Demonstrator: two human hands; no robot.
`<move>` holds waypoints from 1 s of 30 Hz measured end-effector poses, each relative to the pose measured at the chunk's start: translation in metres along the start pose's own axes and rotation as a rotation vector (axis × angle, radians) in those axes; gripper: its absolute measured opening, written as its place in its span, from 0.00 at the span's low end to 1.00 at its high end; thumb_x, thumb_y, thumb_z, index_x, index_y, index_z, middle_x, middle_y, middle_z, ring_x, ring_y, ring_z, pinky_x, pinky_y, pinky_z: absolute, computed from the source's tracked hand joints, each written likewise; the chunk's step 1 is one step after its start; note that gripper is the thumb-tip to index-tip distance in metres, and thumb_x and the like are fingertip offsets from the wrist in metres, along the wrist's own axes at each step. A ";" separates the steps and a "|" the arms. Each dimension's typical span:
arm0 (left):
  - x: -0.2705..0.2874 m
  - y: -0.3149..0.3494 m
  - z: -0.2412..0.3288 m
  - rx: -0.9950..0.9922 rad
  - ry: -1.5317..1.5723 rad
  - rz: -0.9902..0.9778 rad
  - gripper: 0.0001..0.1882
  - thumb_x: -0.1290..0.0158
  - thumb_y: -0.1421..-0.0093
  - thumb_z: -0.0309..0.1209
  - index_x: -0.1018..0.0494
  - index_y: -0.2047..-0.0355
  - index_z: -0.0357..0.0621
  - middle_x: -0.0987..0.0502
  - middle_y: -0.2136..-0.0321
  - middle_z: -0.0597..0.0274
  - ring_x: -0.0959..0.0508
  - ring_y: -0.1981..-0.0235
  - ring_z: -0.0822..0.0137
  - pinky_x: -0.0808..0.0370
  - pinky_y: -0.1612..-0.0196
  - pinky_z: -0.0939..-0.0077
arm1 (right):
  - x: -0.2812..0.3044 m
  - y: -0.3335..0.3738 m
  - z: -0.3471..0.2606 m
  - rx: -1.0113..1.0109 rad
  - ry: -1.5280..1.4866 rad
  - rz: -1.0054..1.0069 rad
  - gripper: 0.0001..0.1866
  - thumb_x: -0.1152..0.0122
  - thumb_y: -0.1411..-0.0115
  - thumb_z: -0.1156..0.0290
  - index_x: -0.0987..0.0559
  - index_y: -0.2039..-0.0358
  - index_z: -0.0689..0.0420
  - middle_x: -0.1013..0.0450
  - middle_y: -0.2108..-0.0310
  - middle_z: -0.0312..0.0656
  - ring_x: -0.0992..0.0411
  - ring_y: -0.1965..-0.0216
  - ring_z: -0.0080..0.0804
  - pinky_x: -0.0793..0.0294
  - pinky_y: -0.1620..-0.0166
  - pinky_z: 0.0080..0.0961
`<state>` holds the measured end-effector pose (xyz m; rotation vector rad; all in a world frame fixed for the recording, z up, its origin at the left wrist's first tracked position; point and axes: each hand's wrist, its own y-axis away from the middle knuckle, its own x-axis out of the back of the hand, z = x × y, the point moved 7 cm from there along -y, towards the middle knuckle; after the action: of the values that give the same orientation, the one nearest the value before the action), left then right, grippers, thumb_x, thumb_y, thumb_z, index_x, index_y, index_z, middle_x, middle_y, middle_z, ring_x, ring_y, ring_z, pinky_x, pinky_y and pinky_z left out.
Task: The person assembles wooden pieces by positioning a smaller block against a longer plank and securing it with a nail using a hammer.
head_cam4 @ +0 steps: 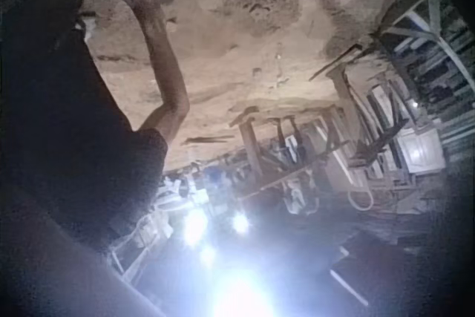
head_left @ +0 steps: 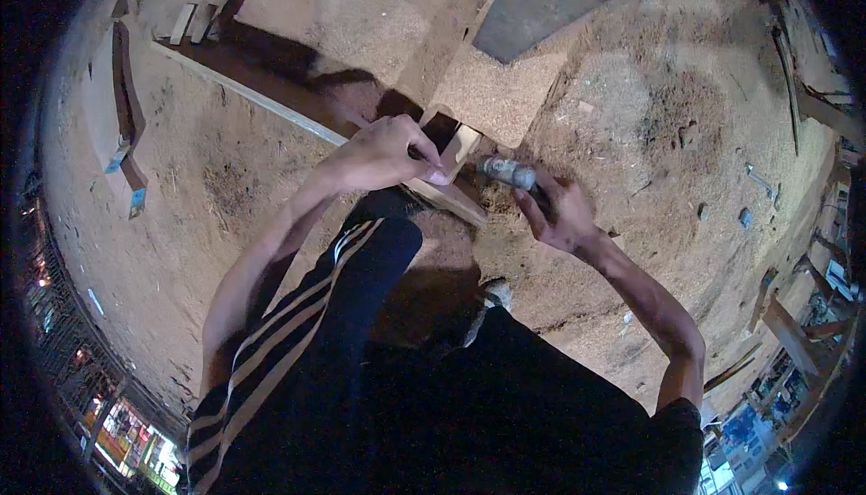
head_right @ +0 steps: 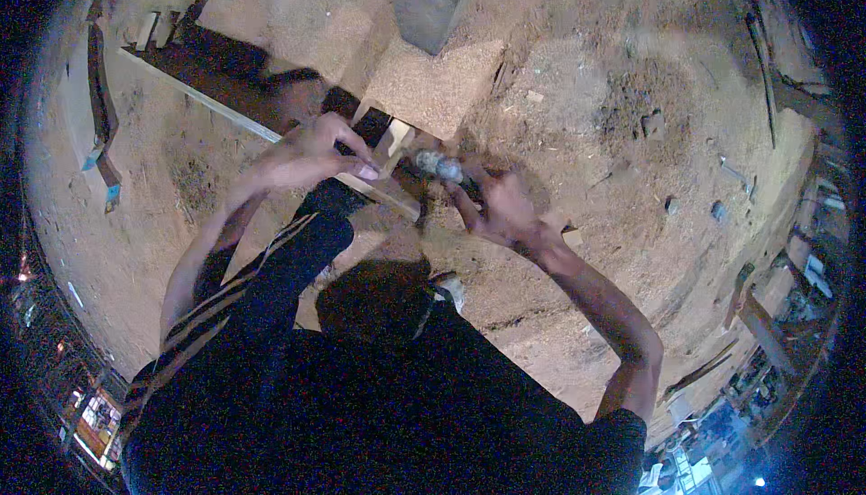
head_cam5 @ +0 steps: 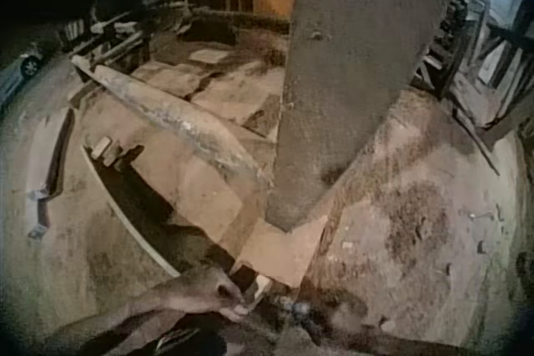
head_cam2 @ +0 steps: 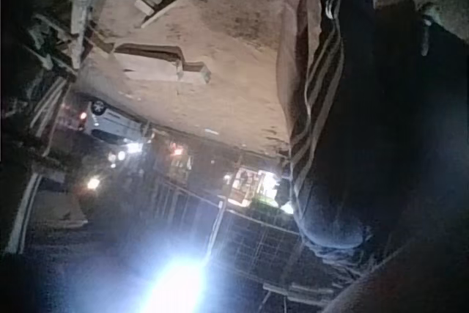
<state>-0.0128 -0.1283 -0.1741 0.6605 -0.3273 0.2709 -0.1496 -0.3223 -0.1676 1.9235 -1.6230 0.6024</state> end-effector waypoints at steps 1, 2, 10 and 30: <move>0.004 0.002 0.002 0.050 -0.009 0.004 0.19 0.34 0.45 0.46 0.15 0.62 0.45 0.15 0.67 0.53 0.17 0.61 0.57 0.25 0.52 0.66 | 0.001 0.000 0.003 -0.010 0.012 -0.012 0.14 0.39 0.35 0.66 0.24 0.52 0.58 0.27 0.83 0.46 0.26 0.83 0.42 0.28 0.77 0.38; 0.009 0.005 0.006 0.099 -0.018 0.008 0.20 0.34 0.46 0.47 0.14 0.63 0.45 0.15 0.67 0.52 0.16 0.62 0.56 0.24 0.53 0.66 | 0.001 -0.001 0.005 -0.020 0.024 -0.024 0.14 0.39 0.36 0.66 0.24 0.53 0.58 0.27 0.82 0.48 0.25 0.82 0.45 0.27 0.76 0.39; 0.000 0.002 -0.007 0.110 -0.006 -0.030 0.17 0.34 0.45 0.46 0.14 0.63 0.49 0.15 0.68 0.53 0.15 0.65 0.57 0.23 0.55 0.66 | -0.023 -0.017 0.015 -0.069 0.215 -0.235 0.21 0.36 0.42 0.67 0.28 0.49 0.52 0.23 0.70 0.53 0.23 0.70 0.60 0.23 0.68 0.52; -0.007 0.000 0.004 0.158 0.156 -0.057 0.15 0.36 0.38 0.35 0.16 0.60 0.35 0.15 0.65 0.56 0.18 0.62 0.73 0.22 0.58 0.77 | -0.027 -0.014 0.018 -0.034 0.130 -0.185 0.22 0.38 0.41 0.64 0.26 0.46 0.53 0.22 0.71 0.54 0.21 0.71 0.53 0.22 0.67 0.48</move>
<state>-0.0203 -0.1316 -0.1743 0.7984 -0.1382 0.2939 -0.1403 -0.3121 -0.2006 1.9407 -1.3494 0.6069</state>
